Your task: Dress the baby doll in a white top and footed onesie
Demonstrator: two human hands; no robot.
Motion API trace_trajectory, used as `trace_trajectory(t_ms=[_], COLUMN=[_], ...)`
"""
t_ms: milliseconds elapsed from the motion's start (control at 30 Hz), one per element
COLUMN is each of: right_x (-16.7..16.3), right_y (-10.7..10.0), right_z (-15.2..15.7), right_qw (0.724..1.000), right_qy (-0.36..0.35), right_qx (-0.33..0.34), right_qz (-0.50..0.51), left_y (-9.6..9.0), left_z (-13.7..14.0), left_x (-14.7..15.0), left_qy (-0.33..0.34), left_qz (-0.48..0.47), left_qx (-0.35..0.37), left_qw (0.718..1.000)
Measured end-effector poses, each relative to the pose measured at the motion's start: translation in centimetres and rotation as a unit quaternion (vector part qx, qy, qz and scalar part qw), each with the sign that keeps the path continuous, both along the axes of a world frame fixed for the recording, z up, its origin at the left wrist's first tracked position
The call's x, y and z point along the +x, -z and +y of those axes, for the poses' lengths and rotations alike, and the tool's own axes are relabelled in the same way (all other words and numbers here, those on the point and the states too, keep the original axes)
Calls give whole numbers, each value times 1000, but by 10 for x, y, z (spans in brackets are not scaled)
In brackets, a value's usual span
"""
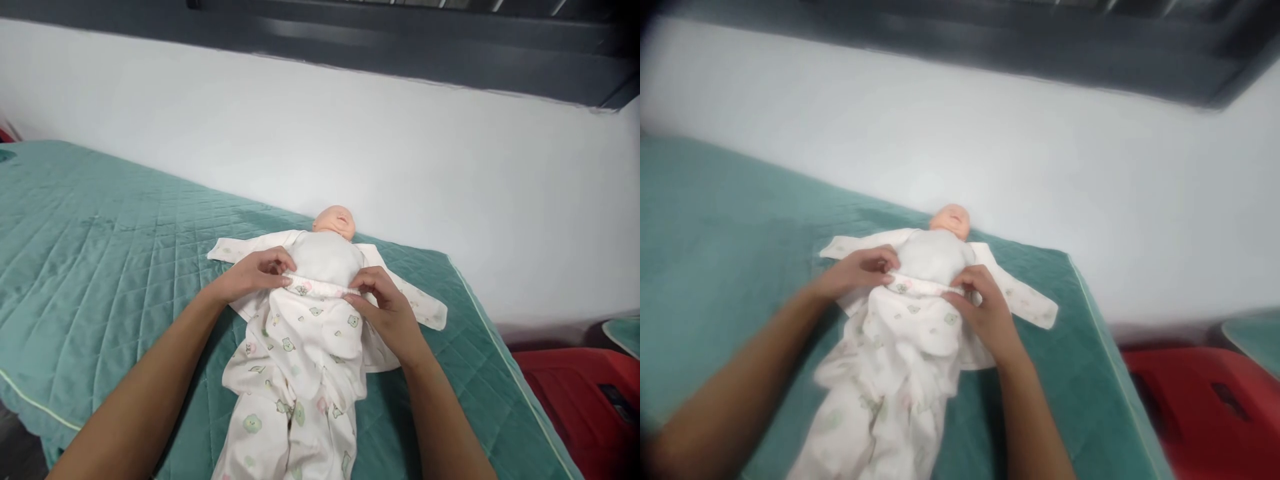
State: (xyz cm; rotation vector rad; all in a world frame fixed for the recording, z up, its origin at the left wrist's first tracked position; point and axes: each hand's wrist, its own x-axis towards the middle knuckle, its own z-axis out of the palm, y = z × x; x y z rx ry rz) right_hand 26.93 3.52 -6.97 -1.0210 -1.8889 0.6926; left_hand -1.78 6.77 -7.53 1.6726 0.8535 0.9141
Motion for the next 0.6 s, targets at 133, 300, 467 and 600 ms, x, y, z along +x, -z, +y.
trace_trajectory(t_ms=[133, 300, 467, 600], right_x=[0, -1, -2, -3], right_y=[-2, -7, -8, -5], right_z=[-1, -3, -3, 1], right_qw=[999, 996, 995, 996], right_qy=[-11, -1, -17, -17], right_qx=[-20, -40, -27, -1], right_qz=[-23, -80, -98, -88], left_y=[-5, -11, -11, -6], left_z=[1, -1, -5, -6], left_x=[-1, -1, 4, 9], left_qy=[33, 64, 30, 19], left_qz=[82, 148, 157, 110], left_qx=[61, 106, 158, 181], left_qw=[994, 981, 974, 977])
